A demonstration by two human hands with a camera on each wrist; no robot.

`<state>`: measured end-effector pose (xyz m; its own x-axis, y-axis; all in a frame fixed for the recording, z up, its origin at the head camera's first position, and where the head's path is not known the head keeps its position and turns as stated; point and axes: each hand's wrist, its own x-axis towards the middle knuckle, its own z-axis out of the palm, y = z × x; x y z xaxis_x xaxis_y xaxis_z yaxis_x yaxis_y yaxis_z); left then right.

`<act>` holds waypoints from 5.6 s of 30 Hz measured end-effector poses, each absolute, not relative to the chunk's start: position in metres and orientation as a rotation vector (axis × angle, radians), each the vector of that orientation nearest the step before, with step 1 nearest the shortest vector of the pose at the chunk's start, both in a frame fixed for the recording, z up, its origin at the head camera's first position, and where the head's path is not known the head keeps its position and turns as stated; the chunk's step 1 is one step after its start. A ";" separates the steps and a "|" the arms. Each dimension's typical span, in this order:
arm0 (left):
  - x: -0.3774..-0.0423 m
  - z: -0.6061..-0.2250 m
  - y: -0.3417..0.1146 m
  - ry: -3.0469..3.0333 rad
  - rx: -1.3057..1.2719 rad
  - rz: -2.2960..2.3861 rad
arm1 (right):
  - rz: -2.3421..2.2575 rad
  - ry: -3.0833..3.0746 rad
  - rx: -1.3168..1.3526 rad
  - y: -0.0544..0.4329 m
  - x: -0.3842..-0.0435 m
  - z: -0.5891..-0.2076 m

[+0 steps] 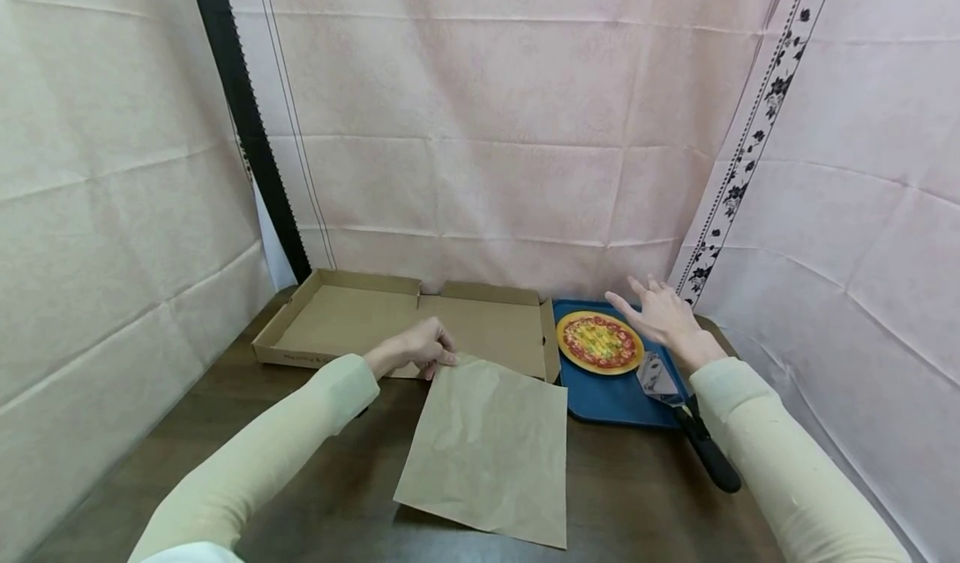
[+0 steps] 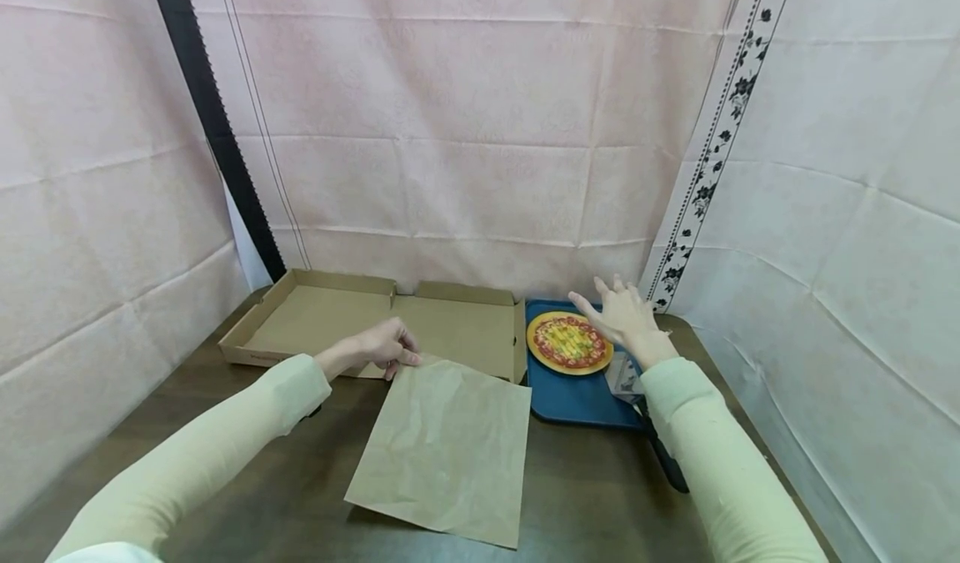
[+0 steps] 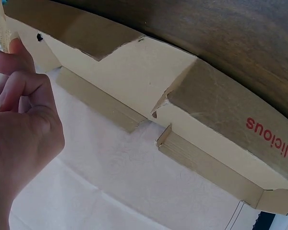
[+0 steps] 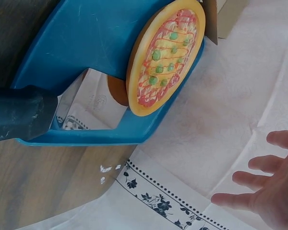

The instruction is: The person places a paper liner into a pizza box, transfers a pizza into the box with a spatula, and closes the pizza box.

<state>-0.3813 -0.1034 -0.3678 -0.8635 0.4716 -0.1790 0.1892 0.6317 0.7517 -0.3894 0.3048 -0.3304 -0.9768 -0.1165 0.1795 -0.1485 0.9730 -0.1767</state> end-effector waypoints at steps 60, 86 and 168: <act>-0.417 -0.345 -0.134 2.420 0.173 1.595 | 0.271 -2.941 0.201 0.304 -0.390 -0.333; -0.427 -0.346 -0.155 2.405 -0.013 1.736 | 0.268 -2.944 0.216 0.302 -0.392 -0.334; -0.421 -0.359 -0.248 2.438 -0.446 2.012 | 0.283 -2.968 0.221 0.304 -0.390 -0.331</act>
<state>-0.4208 -0.2483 -0.3588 -0.9598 -0.2449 -0.1375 -0.1814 0.1668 0.9692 -0.3900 0.3042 -0.3314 -0.9776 -0.1317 0.1643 -0.1604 0.9712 -0.1760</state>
